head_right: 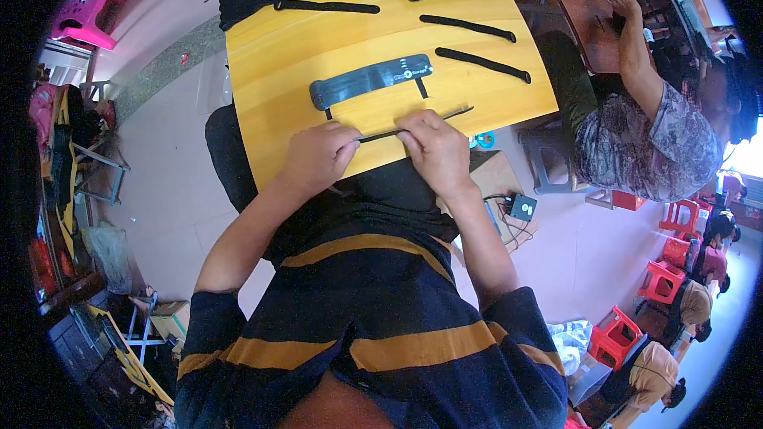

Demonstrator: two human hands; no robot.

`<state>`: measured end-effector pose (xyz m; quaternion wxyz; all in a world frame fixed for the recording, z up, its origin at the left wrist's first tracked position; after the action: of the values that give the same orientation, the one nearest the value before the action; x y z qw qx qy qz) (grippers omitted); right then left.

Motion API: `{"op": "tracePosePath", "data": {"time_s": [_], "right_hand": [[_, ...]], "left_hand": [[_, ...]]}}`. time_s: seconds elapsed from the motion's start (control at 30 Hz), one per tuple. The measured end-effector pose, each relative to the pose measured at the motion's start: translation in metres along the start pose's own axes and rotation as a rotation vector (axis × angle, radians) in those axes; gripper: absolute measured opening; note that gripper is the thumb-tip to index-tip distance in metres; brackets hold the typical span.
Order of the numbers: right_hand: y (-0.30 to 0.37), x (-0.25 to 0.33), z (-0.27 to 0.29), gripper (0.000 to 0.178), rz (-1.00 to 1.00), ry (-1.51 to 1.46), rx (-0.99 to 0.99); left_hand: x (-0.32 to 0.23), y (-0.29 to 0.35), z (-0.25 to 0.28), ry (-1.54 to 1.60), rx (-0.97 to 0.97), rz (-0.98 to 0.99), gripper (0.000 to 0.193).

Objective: Assembling black straps with plastic components at a workshop table using a hand tool.

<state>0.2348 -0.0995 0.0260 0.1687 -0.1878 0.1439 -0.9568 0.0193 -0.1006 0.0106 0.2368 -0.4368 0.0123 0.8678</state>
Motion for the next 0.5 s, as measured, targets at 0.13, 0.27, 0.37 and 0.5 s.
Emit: {"op": "tracePosePath", "data": {"time_s": [0.13, 0.27, 0.37, 0.5], "right_hand": [[0.002, -0.003, -0.002, 0.015, -0.019, -0.039, -0.01], [0.004, -0.003, -0.006, 0.016, -0.018, -0.071, -0.032], [0.005, -0.001, -0.005, 0.017, -0.018, -0.08, -0.036], [0.006, -0.002, -0.006, 0.016, -0.017, -0.107, -0.048]], "left_hand": [[-0.006, -0.004, 0.006, -0.014, 0.014, 0.016, 0.014], [-0.03, -0.011, 0.018, -0.061, 0.094, 0.238, 0.017], [-0.038, -0.012, 0.018, -0.187, 0.188, 0.201, 0.012], [-0.043, -0.011, 0.013, -0.178, 0.223, 0.166, 0.009]]}}
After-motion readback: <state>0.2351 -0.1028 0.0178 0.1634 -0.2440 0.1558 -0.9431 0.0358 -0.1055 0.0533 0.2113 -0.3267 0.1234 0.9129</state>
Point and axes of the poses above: each hand's wrist, its own y-axis away from the middle knuckle, its own z-axis out of the back of the hand, x = y × z, the point moved 3 cm from there along -y, towards the middle knuckle, and after that the axes turned 15 degrees about y, right-handed, at the moved point
